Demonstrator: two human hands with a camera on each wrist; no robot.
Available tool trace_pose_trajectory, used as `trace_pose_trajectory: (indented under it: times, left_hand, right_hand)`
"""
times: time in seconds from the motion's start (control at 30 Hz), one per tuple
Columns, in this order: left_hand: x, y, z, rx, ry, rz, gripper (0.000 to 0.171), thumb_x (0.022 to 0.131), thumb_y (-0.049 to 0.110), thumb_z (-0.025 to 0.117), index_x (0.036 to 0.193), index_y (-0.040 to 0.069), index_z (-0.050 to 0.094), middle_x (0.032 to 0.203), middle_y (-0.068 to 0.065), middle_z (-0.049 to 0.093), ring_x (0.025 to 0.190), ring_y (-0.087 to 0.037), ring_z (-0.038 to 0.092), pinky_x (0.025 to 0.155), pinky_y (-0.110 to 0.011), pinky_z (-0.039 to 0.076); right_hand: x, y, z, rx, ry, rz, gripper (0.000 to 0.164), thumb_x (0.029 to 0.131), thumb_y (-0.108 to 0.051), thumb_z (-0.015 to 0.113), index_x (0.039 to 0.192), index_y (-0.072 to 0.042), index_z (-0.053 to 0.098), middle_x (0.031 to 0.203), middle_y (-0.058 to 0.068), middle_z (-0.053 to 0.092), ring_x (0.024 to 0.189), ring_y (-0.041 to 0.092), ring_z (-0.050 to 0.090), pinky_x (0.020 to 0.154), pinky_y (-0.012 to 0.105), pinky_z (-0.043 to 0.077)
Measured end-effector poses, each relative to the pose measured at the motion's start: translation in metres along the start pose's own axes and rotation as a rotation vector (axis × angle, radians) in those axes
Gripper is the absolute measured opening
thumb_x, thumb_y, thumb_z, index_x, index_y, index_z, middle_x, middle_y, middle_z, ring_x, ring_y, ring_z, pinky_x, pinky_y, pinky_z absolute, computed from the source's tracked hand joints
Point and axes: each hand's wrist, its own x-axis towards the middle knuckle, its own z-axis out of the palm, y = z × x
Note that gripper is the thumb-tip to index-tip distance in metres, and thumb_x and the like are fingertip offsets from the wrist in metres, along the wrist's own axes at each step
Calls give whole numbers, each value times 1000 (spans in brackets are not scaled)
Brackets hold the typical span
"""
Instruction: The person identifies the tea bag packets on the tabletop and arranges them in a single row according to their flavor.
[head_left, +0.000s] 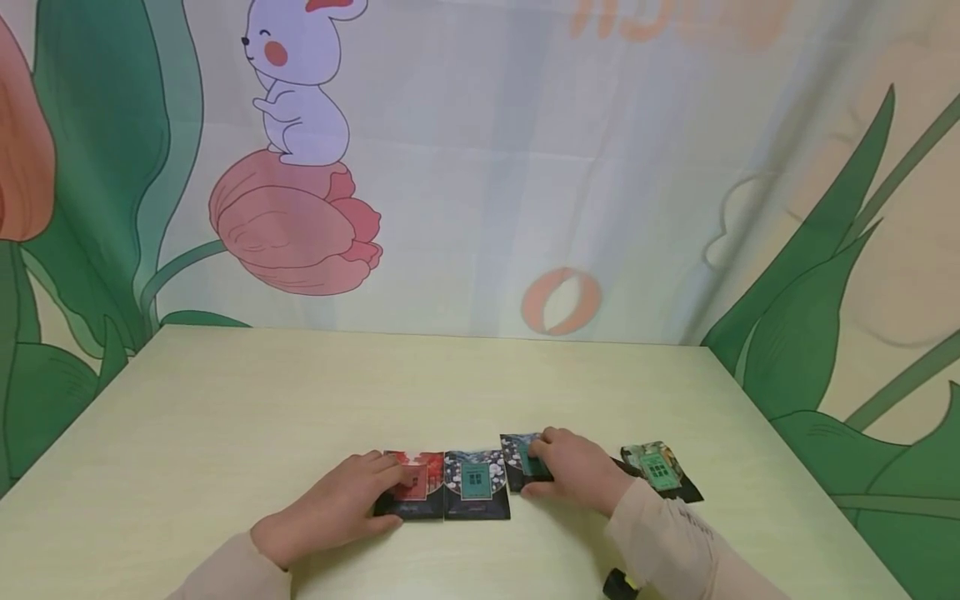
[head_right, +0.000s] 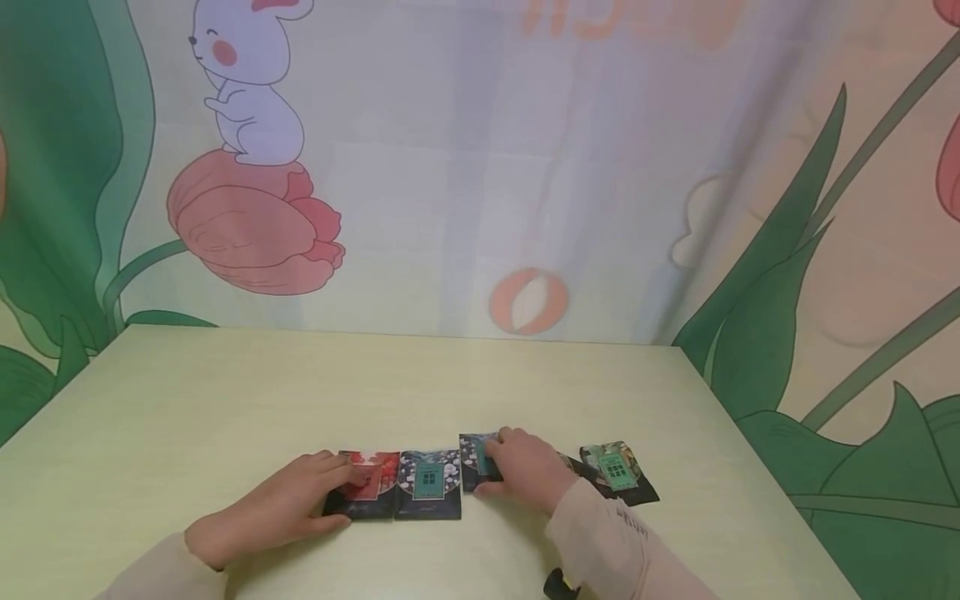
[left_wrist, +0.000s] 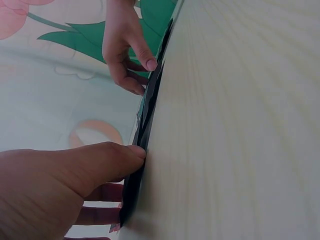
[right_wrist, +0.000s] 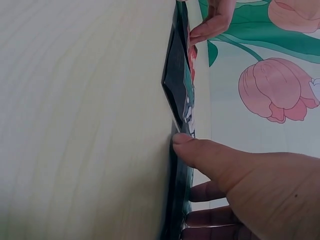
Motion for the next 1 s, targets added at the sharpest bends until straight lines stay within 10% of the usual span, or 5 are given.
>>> trace_pose_trajectory:
  times: [1.0]
  left_hand:
    - [1,0,1,5,6,12,41,79,37,76,113,17,65,120,-2,64,110,-21,57,97,-45,48]
  right_hand:
    - [-21,-10,3,-68,37,-38,59,78,-57,69,113,-9,67,107,7,64,93,23,62,80,41,55]
